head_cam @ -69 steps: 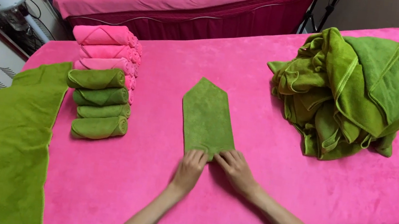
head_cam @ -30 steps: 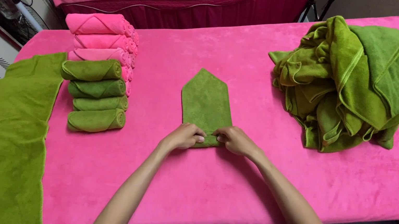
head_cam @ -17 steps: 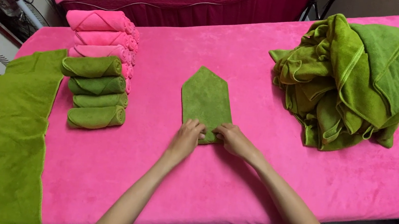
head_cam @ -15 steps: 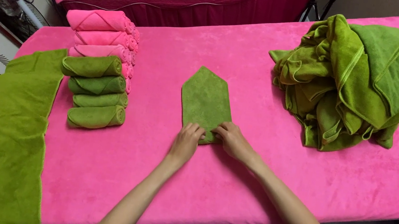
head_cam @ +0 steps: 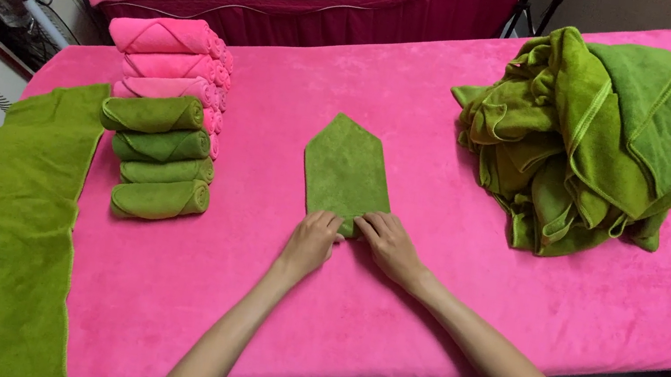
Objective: The person folds a green towel on a pink-covered table, first folding it in half and then into a smaller rectangle. They then fold the corners inward to create a pointed shape and roll the towel tightly from one end to form a compact bundle, placing it with other folded towels.
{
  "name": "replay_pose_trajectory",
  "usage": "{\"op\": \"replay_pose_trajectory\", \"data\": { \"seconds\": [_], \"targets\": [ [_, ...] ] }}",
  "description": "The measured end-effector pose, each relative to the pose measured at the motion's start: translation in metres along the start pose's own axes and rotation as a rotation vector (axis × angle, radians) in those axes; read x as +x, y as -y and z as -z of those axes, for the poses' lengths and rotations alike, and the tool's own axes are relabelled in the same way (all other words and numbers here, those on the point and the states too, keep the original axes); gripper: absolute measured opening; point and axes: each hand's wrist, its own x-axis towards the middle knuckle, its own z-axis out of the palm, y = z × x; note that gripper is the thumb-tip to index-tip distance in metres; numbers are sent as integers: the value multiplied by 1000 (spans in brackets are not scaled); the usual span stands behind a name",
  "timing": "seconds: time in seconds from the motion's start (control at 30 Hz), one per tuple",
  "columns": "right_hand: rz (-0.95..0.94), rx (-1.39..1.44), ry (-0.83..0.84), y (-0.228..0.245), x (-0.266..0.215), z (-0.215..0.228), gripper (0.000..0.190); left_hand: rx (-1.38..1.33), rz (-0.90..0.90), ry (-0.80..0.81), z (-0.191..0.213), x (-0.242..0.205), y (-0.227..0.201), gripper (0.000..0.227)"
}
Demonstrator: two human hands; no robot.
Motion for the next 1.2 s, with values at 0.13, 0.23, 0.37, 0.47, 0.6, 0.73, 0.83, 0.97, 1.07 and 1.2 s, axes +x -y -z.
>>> {"op": "replay_pose_trajectory", "data": {
  "seconds": [0.13,0.23,0.37,0.47,0.6,0.73,0.83,0.97,1.07,1.2],
  "targets": [
    [-52,77,88,-10,12,-7,20,-175,73,158,4,16,17,26],
    [-107,176,195,-18,25,-7,21,-304,133,287,25,30,22,23],
    [-199,360,396,-29,48,5,19,-413,301,531,80,62,14,25],
    [-291,448,573,-35,65,15,23,-473,323,632,79,71,26,27],
    [-360,503,672,-41,78,23,25,-523,315,699,39,77,58,27],
    [-421,565,729,-48,84,26,27,-509,339,773,47,88,59,26],
    [-446,585,743,-52,87,25,28,-514,402,734,51,90,53,29],
    [-466,579,727,-55,87,15,24,-439,446,414,25,74,54,35],
    [-498,591,711,-57,85,11,22,-140,275,221,-32,45,57,12],
    [-474,577,710,-55,78,5,23,55,182,169,-29,23,20,16]
  ]
}}
